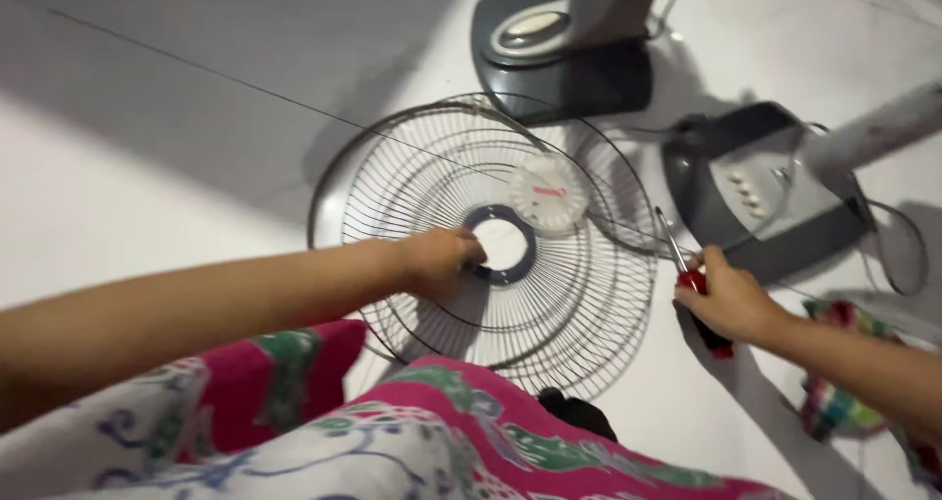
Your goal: The person attaches a purple fan blade to a fan motor, secures it with a plastic cap, and then wipes the fan cage with a cloth.
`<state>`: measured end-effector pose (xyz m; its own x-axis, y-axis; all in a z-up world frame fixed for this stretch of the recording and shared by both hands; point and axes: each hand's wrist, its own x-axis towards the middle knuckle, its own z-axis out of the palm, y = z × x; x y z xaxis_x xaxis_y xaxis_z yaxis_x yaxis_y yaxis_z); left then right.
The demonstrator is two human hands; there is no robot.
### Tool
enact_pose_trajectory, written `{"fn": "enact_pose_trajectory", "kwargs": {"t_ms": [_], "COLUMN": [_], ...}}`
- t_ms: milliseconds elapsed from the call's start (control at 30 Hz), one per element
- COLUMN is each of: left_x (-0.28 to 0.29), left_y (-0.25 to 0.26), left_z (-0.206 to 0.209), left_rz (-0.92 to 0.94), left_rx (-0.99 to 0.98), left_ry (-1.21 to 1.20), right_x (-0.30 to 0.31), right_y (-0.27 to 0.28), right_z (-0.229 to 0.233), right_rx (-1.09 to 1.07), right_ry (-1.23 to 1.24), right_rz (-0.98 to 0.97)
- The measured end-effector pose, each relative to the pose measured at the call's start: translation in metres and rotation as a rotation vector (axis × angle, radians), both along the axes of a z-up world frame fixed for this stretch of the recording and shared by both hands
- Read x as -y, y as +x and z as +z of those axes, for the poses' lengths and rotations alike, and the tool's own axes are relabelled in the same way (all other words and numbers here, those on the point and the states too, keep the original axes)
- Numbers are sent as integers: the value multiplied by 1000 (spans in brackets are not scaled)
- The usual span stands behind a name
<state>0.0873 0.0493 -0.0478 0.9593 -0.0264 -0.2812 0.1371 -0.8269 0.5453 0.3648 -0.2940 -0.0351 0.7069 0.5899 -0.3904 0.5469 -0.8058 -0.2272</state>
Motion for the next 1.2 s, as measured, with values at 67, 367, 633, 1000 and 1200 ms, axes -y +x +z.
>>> {"fn": "enact_pose_trajectory", "kwargs": {"t_ms": [67,367,633,1000,1200], "left_x": [5,6,16,15,16], "left_y": [-1,-9,-8,-9,-5], "left_z": [-10,-8,9,8,24], "left_rz": [-18,-63,-33,-40,117], "left_rx": [30,-43,-134,-112,-96], "left_ry": [37,74,75,68,-59], "right_x": [-8,-76,-176,-178,-181], "right_y": [-4,-17,-65,-72,-76], "right_z": [-8,69,22,-6,1], "right_rx": [48,453,206,310,267], "right_ry": [-16,531,522,444,461], "right_rz": [-21,388,772,867,763]}}
